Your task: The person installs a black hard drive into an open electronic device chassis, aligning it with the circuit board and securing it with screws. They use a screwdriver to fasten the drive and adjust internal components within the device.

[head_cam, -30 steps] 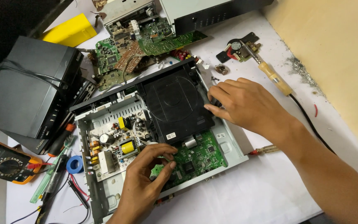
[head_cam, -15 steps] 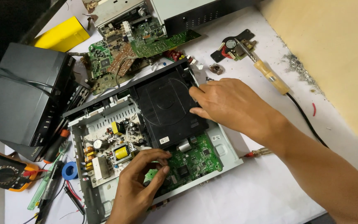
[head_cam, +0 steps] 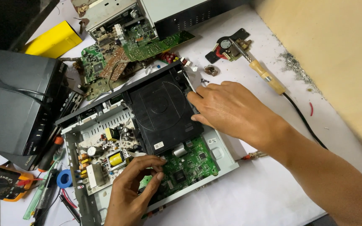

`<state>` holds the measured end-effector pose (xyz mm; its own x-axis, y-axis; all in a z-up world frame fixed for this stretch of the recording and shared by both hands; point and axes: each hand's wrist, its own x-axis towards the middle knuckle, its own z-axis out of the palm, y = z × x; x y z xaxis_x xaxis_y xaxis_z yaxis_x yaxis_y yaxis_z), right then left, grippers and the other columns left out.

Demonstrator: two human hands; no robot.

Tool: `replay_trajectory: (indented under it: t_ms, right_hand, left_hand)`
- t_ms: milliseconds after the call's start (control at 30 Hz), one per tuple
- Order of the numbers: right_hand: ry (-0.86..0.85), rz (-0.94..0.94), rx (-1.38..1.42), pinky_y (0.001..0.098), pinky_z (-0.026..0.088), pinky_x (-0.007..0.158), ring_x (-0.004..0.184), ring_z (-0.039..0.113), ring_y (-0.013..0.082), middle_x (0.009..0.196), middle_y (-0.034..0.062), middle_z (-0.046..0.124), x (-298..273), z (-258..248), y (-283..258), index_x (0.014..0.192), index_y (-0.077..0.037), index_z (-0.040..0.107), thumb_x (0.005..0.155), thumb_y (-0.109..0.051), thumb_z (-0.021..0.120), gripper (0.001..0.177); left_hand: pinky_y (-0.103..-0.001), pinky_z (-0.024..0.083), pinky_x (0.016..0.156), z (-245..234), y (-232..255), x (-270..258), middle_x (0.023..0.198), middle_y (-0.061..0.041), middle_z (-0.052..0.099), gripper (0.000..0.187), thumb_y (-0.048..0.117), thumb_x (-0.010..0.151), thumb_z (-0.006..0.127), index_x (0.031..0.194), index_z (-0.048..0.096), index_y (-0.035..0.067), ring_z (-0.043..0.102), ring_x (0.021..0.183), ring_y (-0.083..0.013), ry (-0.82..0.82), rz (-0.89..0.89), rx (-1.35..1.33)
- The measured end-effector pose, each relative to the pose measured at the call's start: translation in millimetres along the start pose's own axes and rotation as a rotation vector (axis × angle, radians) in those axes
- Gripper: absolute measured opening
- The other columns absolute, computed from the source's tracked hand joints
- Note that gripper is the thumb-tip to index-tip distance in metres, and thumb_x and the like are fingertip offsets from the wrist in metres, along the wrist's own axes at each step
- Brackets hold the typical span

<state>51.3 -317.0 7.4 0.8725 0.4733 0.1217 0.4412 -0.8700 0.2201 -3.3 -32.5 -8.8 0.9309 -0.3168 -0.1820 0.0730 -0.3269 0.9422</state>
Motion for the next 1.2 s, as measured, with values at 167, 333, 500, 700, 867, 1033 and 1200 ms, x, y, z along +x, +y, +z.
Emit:
replay_trajectory:
  t_ms: [167,333,500,700,867,1033,1200]
  right_hand:
    - [-0.135,0.056,0.112,0.0446,0.054,0.058,0.068,0.072,0.0304,0.094,0.0090,0.068,-5.0,-8.8,-2.8,0.114,-0.009,0.057,0.101,-0.026,0.058,0.022]
    - [-0.084,0.045,0.088,0.0410,0.053,0.058,0.070,0.071,0.0261,0.089,0.0038,0.067,-0.4,-5.2,-4.8,0.107,-0.012,0.060,0.104,-0.042,0.063,0.030]
    - [-0.163,0.269,-0.021,0.0372,0.048,0.047,0.058,0.070,0.0278,0.064,0.0013,0.069,8.2,-11.2,-6.5,0.094,-0.014,0.067,0.110,-0.064,0.045,0.057]
    - [-0.168,0.002,0.320,0.0439,0.054,0.047,0.065,0.065,0.0265,0.110,0.0039,0.053,2.3,-21.1,-2.5,0.116,-0.013,0.054,0.106,-0.028,0.054,0.018]
    - [-0.054,0.081,0.084,0.0405,0.039,0.036,0.044,0.055,0.0275,0.070,0.0036,0.057,7.5,-10.6,-2.9,0.104,-0.011,0.053,0.111,-0.037,0.050,0.027]
    - [-0.515,0.217,0.417,0.0492,0.048,0.067,0.074,0.061,0.0285,0.110,0.0047,0.051,7.1,-32.4,-8.2,0.116,-0.016,0.046,0.102,-0.025,0.037,0.019]
    - [-0.102,0.117,0.062,0.0428,0.045,0.034,0.043,0.063,0.0320,0.062,0.0057,0.062,7.1,-4.1,-7.8,0.116,-0.005,0.053,0.110,-0.045,0.052,0.040]
  left_hand:
    - [-0.037,0.060,0.084,-0.1,-0.3,-0.6,0.111,-0.007,0.076,0.020,0.015,0.090,0.071,0.107,0.080,0.009,0.073,0.099,-0.0202,-0.003,0.026,0.015]
    - [-0.037,0.060,0.084,-0.6,-0.4,-0.3,0.111,-0.007,0.076,0.020,0.016,0.091,0.070,0.107,0.080,0.009,0.072,0.098,-0.0202,-0.013,0.048,0.036]
    - [-0.035,0.060,0.085,-0.8,2.5,-1.8,0.109,-0.005,0.076,0.020,0.016,0.092,0.068,0.108,0.080,0.010,0.073,0.099,-0.0183,-0.023,0.053,0.060]
    - [-0.035,0.061,0.094,-3.4,-5.2,0.0,0.111,-0.006,0.077,0.023,0.018,0.092,0.068,0.110,0.078,0.010,0.074,0.103,-0.0189,-0.061,0.134,0.080]
    - [-0.036,0.060,0.087,-2.9,-1.2,-0.2,0.109,-0.005,0.077,0.020,0.017,0.092,0.069,0.106,0.081,0.010,0.074,0.099,-0.0190,-0.044,0.107,0.045]
    - [-0.036,0.060,0.089,-3.5,-0.4,0.4,0.107,-0.005,0.078,0.020,0.018,0.092,0.068,0.107,0.080,0.011,0.073,0.102,-0.0197,-0.068,0.146,0.051]
    - [-0.037,0.057,0.094,-4.7,2.2,-1.1,0.111,-0.005,0.078,0.020,0.018,0.094,0.066,0.107,0.079,0.011,0.072,0.110,-0.0201,-0.070,0.191,0.098]
